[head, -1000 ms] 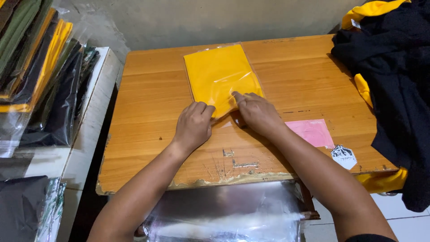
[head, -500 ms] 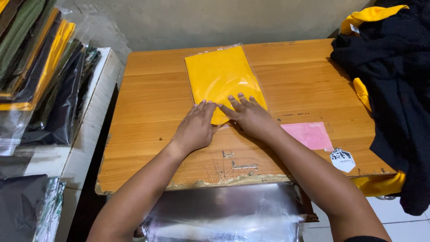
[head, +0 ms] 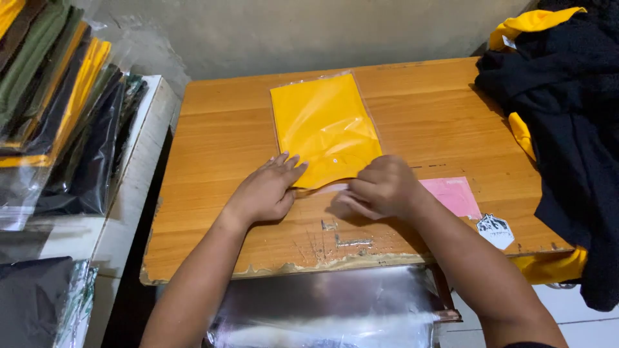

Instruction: The person folds a yellow garment on a wooden table and places it into a clear plastic bag. They smooth the garment inside the bag and adjust the bag's edges to enclose the item.

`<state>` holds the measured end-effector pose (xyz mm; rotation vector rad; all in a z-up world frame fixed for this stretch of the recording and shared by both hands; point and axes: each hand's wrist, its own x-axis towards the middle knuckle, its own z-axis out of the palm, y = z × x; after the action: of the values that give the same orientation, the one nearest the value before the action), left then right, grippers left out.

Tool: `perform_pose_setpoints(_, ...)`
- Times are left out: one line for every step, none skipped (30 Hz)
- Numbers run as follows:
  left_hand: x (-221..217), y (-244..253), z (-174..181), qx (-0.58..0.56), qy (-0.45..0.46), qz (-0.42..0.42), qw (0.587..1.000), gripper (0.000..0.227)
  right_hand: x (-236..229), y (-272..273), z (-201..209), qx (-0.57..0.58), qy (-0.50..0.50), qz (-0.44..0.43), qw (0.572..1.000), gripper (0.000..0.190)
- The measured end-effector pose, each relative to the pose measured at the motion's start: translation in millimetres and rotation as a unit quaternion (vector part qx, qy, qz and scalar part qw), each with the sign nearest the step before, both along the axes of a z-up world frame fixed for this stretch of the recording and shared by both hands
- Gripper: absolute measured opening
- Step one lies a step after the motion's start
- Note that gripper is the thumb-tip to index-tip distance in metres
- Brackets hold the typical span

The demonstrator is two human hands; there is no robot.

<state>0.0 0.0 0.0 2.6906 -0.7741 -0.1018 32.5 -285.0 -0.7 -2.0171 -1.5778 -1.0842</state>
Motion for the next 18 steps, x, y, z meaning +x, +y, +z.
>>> perform_pose_setpoints(1.7,3.2,-0.8,0.000,0.000,0.001,1.000,0.065,6.7,-6.2,-2.9,0.000,0.000,0.001,1.000,0.034)
perform_pose_setpoints(3.4,6.3,-1.8,-0.018,-0.041,-0.022,0.999,0.058,13.5,-12.5,-6.1,0.048,-0.005,0.005,0.999,0.034)
perform_pose_setpoints(4.7,7.7,-4.2,-0.036,-0.081,-0.047,0.995,0.061,18.6,-20.6,-10.1,0.095,-0.008,0.008,0.995,0.034)
perform_pose_setpoints(5.8,7.2,-7.4,-0.038,-0.078,-0.047,0.995,0.061,28.2,-26.3,-11.3,0.093,-0.005,0.006,0.996,0.034)
perform_pose_setpoints(7.2,7.9,-9.5,-0.086,-0.119,-0.007,0.989,0.040,38.9,-30.6,-11.9,0.098,0.080,-0.037,0.991,0.027)
perform_pose_setpoints(8.5,8.5,-11.4,-0.133,-0.158,0.034,0.978,0.043,49.4,-35.1,-12.4,0.103,0.164,-0.081,0.978,0.021)
perform_pose_setpoints(15.0,8.8,-16.8,-0.133,-0.158,0.035,0.978,0.043,53.1,-34.5,-9.9,0.103,0.164,-0.080,0.978,0.021)
perform_pose_setpoints(21.6,9.0,-21.9,-0.169,-0.190,0.059,0.965,0.036,56.9,-34.1,-7.0,0.073,0.174,-0.118,0.975,0.020)
perform_pose_setpoints(31.8,9.4,-24.5,-0.205,-0.226,0.081,0.949,0.029,63.3,-33.6,-1.8,0.044,0.179,-0.156,0.970,0.026)
perform_pose_setpoints(45.7,8.6,-23.3,-0.205,-0.228,0.079,0.949,0.029,75.3,-28.3,-1.3,0.045,0.176,-0.157,0.971,0.026)
perform_pose_setpoints(57.6,7.4,-23.7,-0.163,-0.206,0.088,0.961,0.017,85.7,-23.3,-2.2,-0.002,0.199,-0.145,0.969,0.032)
perform_pose_setpoints(69.7,6.3,-24.4,-0.120,-0.183,0.096,0.971,0.036,96.5,-18.2,-3.4,-0.050,0.222,-0.133,0.965,0.039)
perform_pose_setpoints(72.9,1.7,-16.6,-0.120,-0.182,0.096,0.971,0.036,102.9,-9.7,-7.6,-0.050,0.223,-0.133,0.965,0.039)
perform_pose_setpoints(76.3,-2.8,-8.7,-0.070,-0.120,0.096,0.986,0.056,109.5,-1.0,-11.7,-0.082,0.250,-0.120,0.957,0.047)
perform_pose_setpoints(82.0,-6.8,0.8,-0.020,-0.061,0.096,0.993,0.077,119.2,8.3,-13.6,-0.114,0.272,-0.106,0.950,0.056)
perform_pose_setpoints(86.6,-11.1,-4.3,-0.020,-0.063,0.097,0.993,0.077,115.1,12.5,-13.5,-0.114,0.270,-0.105,0.950,0.056)
perform_pose_setpoints(91.5,-13.9,-9.0,-0.006,-0.038,0.103,0.994,0.085,111.9,18.2,-13.4,-0.159,0.309,-0.140,0.927,0.075)
perform_pose_setpoints(96.8,-16.8,-13.9,0.008,-0.012,0.108,0.994,0.094,108.9,23.7,-13.5,-0.203,0.346,-0.175,0.899,0.094)
